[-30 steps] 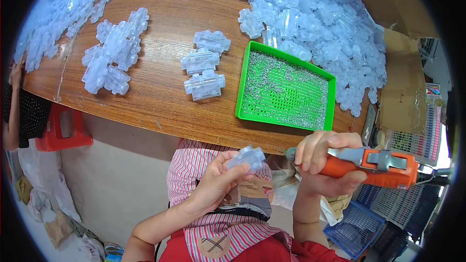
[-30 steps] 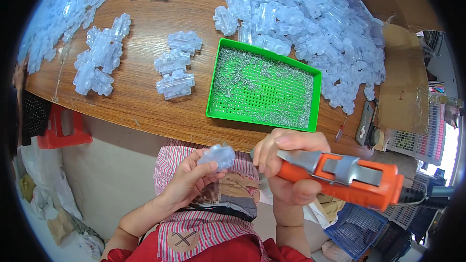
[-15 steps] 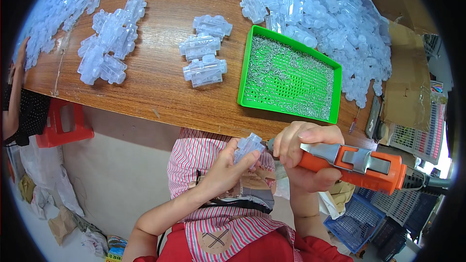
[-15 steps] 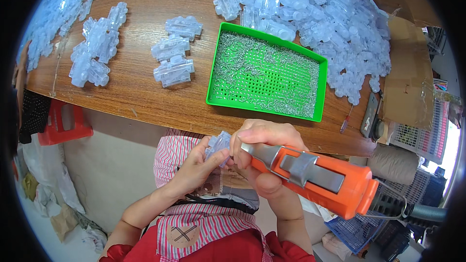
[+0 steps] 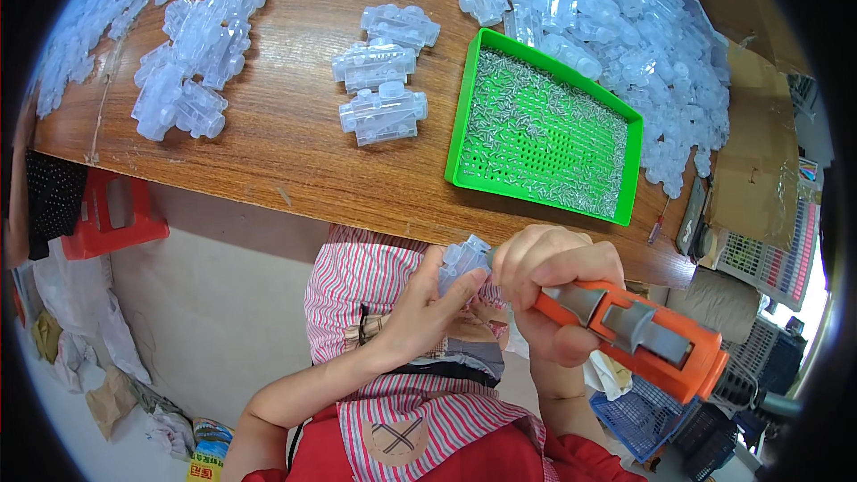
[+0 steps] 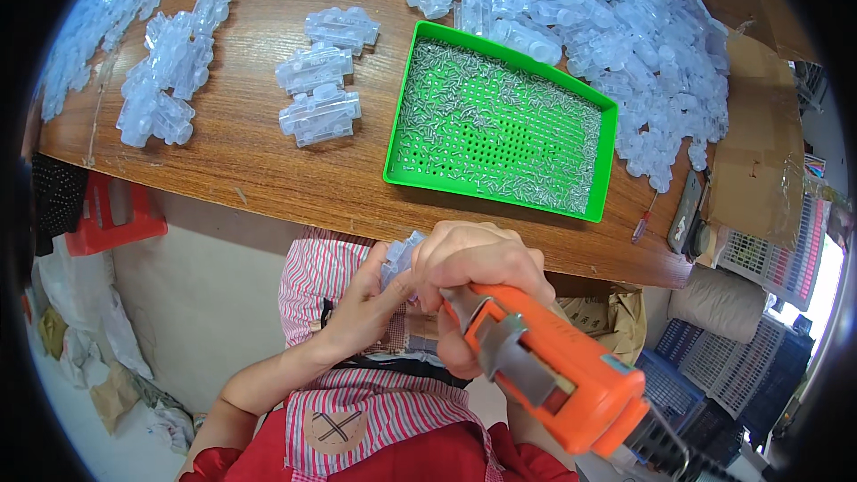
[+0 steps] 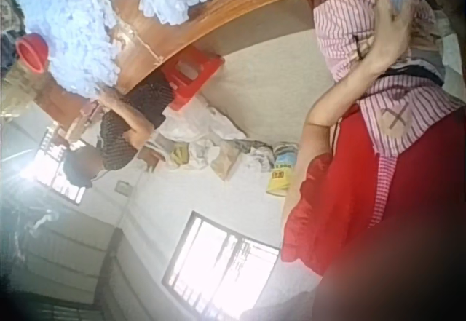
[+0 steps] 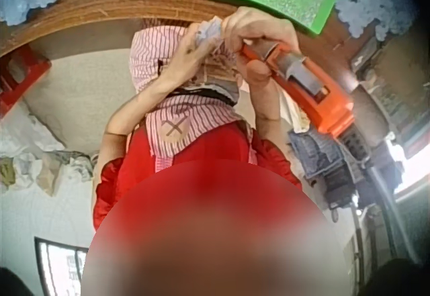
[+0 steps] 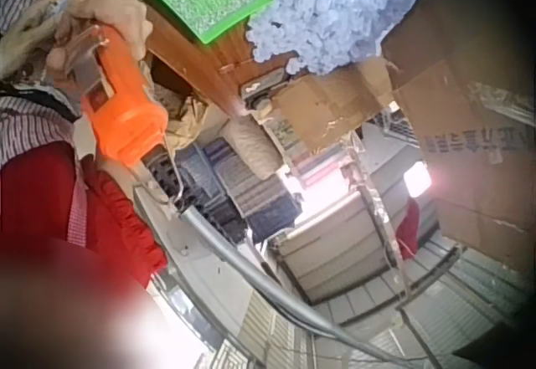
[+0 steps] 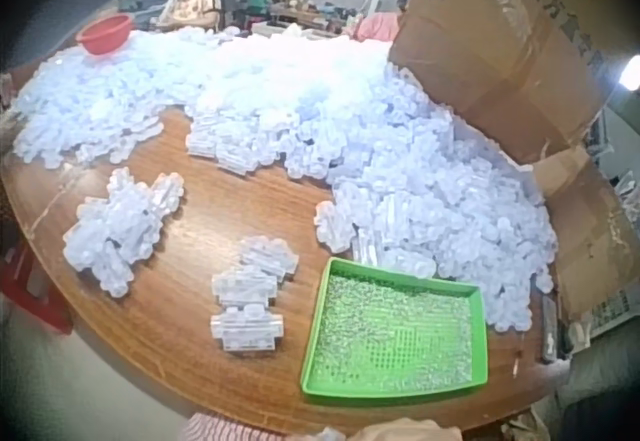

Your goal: The person picks up a plastic part, holds it against a tray of screws to pick some up, and secures them using a power screwdriver. After repeating this process for several parts, the person places the finished items into a large bag.

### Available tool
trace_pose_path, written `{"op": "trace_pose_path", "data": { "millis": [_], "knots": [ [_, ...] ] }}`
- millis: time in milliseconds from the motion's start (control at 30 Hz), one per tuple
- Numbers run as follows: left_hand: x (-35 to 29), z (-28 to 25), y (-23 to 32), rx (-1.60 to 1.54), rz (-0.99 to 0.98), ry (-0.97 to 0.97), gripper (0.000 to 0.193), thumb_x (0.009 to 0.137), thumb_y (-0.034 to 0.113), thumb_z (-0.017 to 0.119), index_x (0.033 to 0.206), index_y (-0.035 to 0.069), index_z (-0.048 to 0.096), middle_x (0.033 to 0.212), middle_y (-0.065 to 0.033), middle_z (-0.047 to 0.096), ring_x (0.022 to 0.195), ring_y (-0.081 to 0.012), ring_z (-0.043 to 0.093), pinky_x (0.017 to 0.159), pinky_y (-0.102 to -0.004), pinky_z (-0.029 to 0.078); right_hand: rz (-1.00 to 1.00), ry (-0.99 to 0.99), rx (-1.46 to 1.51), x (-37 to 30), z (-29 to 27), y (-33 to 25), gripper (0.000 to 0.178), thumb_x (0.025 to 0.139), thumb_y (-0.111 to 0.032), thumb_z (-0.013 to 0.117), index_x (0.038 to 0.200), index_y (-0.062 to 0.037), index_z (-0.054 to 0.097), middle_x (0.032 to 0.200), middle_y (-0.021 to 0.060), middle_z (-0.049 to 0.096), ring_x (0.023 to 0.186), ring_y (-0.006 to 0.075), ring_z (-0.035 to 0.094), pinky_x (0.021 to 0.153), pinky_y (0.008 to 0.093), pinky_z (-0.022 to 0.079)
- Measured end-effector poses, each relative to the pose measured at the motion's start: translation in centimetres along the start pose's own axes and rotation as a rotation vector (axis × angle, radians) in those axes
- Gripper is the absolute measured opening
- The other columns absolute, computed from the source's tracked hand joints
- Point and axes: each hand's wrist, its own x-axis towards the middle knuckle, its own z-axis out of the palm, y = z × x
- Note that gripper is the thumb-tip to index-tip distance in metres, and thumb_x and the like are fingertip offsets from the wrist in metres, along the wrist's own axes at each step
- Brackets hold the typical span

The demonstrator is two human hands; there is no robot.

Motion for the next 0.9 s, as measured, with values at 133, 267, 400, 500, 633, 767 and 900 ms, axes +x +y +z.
{"op": "trace_pose_path", "data": {
  "millis": [133, 267, 400, 500, 633, 767, 900],
  "knots": [
    [-0.1, 0.2, -1.0, 0.004, 0.035, 0.039, 0.028, 0.093, 0.019, 0.058, 0.108, 0.001, 0.043, 0.085, -0.0049, 0.059, 0.078, -0.0073, 0.056, 0.065, -0.0264, 0.047, -0.015, 0.003, -0.07, -0.2, 1.0, -0.1, 0.039, 0.076, -0.032, 0.065, 0.096, -0.0037, 0.048, 0.065, 0.0049, 0.053, 0.056, 0.0173, 0.053, 0.052, 0.0304, 0.045],
    [-0.1, 0.1, -2.0, 0.049, 0.026, 0.089, 0.03, 0.092, 0.021, 0.059, 0.108, 0.001, 0.043, 0.082, -0.0076, 0.061, 0.071, -0.01, 0.058, 0.061, -0.0285, 0.048, -0.01, 0.074, -0.098, 0.0, 1.7, 0.0, 0.061, 0.077, -0.061, 0.064, 0.091, -0.0042, 0.047, 0.061, 0.0027, 0.049, 0.053, 0.0149, 0.049, 0.048, 0.0294, 0.042],
    [-0.2, -0.2, -1.9, 0.136, 0.026, 0.073, 0.032, 0.092, 0.022, 0.059, 0.11, 0.001, 0.043, 0.082, -0.0096, 0.064, 0.065, -0.0146, 0.061, 0.058, -0.0306, 0.048, 0.003, 0.079, -0.136, 0.2, 2.1, -0.3, 0.06, 0.077, -0.06, 0.064, 0.09, -0.004, 0.047, 0.061, 0.0024, 0.049, 0.053, 0.0145, 0.049, 0.048, 0.0288, 0.042],
    [-0.2, -0.1, -1.3, 0.088, 0.054, 0.054, 0.031, 0.093, 0.022, 0.058, 0.11, 0.001, 0.044, 0.084, -0.0101, 0.064, 0.067, -0.0156, 0.062, 0.059, -0.0303, 0.049, 0.01, 0.033, -0.17, 0.2, 1.6, -0.2, 0.061, 0.078, -0.06, 0.064, 0.097, -0.0029, 0.051, 0.061, 0.0018, 0.05, 0.053, 0.0139, 0.049, 0.049, 0.0284, 0.043],
    [-0.1, -0.4, -1.2, 0.091, 0.009, 0.033, 0.031, 0.093, 0.021, 0.058, 0.111, -0.002, 0.045, 0.094, -0.0085, 0.062, 0.085, -0.0133, 0.062, 0.071, -0.0278, 0.05, 0.209, 0.211, -0.1, 0.1, 2.3, -0.9, 0.069, 0.079, -0.061, 0.062, 0.112, -0.0014, 0.048, 0.059, 0.0009, 0.05, 0.05, 0.0139, 0.049, 0.047, 0.0281, 0.042],
    [0.3, -0.9, 0.9, -0.124, -0.214, -0.065, 0.031, 0.094, 0.02, 0.057, 0.114, 0.001, 0.044, 0.106, -0.0097, 0.061, 0.088, -0.0135, 0.062, 0.078, -0.0267, 0.052, -0.031, 0.287, 0.002, 4.5, -0.5, -2.3, 0.067, 0.087, -0.056, 0.054, 0.12, -0.0011, 0.037, 0.06, 0.0006, 0.048, 0.051, 0.0127, 0.047, 0.047, 0.0282, 0.043],
    [-0.6, -1.1, 5.7, -0.103, -0.252, -0.203, 0.036, 0.09, 0.018, 0.064, 0.117, 0.002, 0.046, 0.103, -0.0036, 0.06, 0.094, -0.0094, 0.058, 0.082, -0.025, 0.049, -0.125, 0.387, -0.221, 7.9, -4.2, -3.8, 0.036, 0.092, -0.028, 0.055, 0.115, -0.001, 0.046, 0.09, 0.0095, 0.059, 0.087, 0.0201, 0.06, 0.085, 0.0399, 0.048]
  ]
}}
